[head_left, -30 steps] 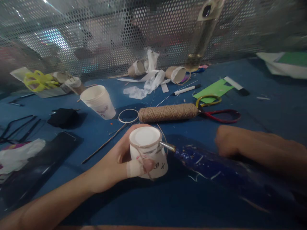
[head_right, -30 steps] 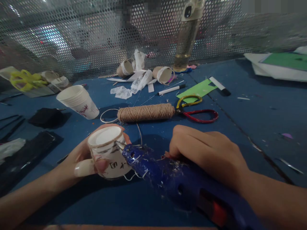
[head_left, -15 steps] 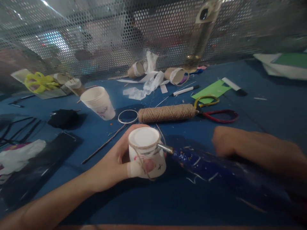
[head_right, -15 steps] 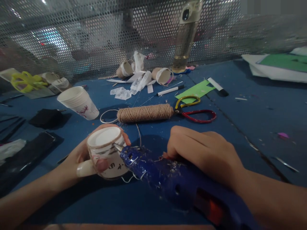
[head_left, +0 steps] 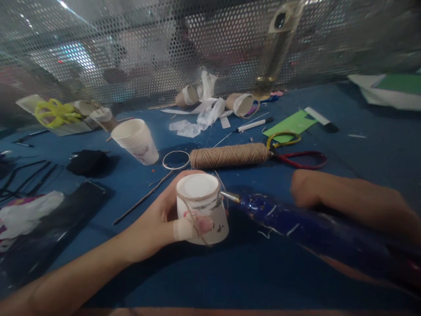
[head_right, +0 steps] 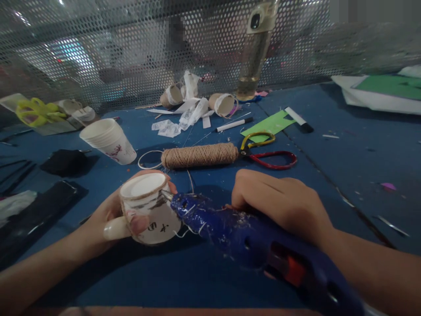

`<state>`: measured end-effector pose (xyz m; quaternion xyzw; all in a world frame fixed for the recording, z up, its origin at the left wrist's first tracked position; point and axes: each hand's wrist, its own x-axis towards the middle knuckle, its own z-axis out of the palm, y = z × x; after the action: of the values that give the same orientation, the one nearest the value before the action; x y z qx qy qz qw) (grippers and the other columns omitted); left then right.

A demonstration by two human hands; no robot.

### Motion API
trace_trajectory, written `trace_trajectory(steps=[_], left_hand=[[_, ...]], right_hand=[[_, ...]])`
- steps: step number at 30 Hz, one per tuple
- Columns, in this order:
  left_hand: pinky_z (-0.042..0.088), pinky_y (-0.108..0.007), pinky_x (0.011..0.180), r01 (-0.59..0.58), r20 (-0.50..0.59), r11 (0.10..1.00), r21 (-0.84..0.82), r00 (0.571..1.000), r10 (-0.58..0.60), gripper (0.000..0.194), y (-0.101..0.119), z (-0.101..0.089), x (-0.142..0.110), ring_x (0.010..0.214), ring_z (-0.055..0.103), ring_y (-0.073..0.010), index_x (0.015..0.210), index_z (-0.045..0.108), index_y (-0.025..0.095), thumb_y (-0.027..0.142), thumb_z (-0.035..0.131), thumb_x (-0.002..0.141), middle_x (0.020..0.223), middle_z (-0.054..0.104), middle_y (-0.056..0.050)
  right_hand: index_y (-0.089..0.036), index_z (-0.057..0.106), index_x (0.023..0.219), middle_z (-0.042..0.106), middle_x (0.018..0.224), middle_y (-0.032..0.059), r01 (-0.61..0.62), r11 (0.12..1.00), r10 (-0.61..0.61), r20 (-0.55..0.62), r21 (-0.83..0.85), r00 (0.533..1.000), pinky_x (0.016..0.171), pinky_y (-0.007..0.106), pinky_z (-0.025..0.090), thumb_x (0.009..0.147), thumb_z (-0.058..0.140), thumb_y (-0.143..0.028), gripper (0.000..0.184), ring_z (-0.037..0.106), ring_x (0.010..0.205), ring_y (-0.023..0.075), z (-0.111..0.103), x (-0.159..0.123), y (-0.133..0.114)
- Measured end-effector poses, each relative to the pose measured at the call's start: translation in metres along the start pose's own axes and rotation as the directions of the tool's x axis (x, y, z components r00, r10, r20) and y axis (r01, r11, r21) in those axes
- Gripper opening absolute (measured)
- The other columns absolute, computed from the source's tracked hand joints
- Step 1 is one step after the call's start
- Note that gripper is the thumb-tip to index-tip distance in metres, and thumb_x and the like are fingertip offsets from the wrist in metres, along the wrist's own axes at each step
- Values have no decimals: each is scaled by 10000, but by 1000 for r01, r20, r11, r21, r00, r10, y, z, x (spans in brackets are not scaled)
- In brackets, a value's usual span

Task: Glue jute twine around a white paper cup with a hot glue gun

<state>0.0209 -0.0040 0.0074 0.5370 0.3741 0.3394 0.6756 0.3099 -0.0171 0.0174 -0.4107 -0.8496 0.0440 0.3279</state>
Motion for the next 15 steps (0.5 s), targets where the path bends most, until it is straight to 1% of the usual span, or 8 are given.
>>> trace_trajectory(steps=[1, 3, 6, 7, 10, 12, 14, 15], left_hand=[[578, -411, 914, -12, -25, 1000, 17, 1000, 12, 545, -1, -1, 1, 1064, 724, -303, 1292, 604, 264, 377, 863, 825, 1151, 757, -83], [574, -372, 896, -28, -85, 999, 44, 996, 31, 536, -2, 0, 3, 1041, 698, -269, 1261, 626, 265, 325, 892, 799, 1136, 730, -56], [564, -336, 899, -51, -173, 998, 29, 983, 55, 534, -1, 5, 7, 988, 669, -220, 1203, 624, 265, 242, 920, 758, 1072, 695, -18], [566, -333, 877, -57, -186, 998, 10, 981, 58, 550, 0, 8, 8, 956, 662, -211, 1196, 613, 269, 229, 926, 746, 1044, 684, -10], [563, -321, 826, -68, -212, 997, -34, 975, 59, 604, 2, 16, 10, 890, 638, -190, 1181, 576, 272, 208, 946, 709, 991, 666, 4], [558, -321, 833, -91, -232, 996, -22, 969, 83, 596, 3, 19, 12, 895, 624, -186, 1177, 573, 266, 263, 952, 716, 994, 663, 3], [553, -325, 853, -118, -255, 993, 10, 960, 117, 599, 2, 19, 13, 931, 623, -196, 1182, 581, 254, 343, 954, 723, 1020, 669, -7], [551, -325, 857, -127, -264, 992, 23, 956, 129, 601, 2, 18, 13, 946, 625, -200, 1187, 584, 248, 379, 951, 730, 1030, 672, -13]], right_hand=[[-298, 433, 784, 515, 712, -39, 2, 999, -2, -2, 33, 1000, 565, 348, 393, 1008, 520, -259, 243, 505, 575, 163, 0, 0, 2], [-306, 482, 813, 556, 735, -39, -7, 987, 12, -31, 160, 999, 572, 337, 459, 976, 592, -252, 204, 557, 593, 163, 1, 1, 5], [-339, 572, 923, 670, 811, -53, -30, 940, 58, -74, 340, 996, 596, 296, 546, 920, 722, -234, 183, 663, 658, 159, 5, 4, 7], [-357, 594, 978, 704, 844, -60, -42, 924, 67, -52, 381, 996, 616, 286, 574, 897, 773, -252, 223, 693, 689, 163, 6, 5, 7], [-398, 629, 1081, 778, 959, -62, -116, 857, 79, 94, 501, 992, 719, 269, 645, 852, 868, -367, 332, 772, 833, 186, 9, 4, 4], [-403, 647, 1081, 795, 1041, -48, -133, 814, 52, 157, 565, 986, 780, 275, 663, 877, 848, -451, 291, 793, 943, 201, 13, 3, 2], [-393, 658, 1114, 793, 1106, -13, -113, 775, 23, 150, 622, 988, 825, 297, 671, 939, 748, -557, 256, 793, 1023, 217, 16, 1, -1], [-389, 658, 1154, 790, 1138, 5, -102, 751, 6, 148, 652, 989, 854, 310, 673, 958, 696, -605, 294, 791, 1058, 225, 17, 1, -2]])
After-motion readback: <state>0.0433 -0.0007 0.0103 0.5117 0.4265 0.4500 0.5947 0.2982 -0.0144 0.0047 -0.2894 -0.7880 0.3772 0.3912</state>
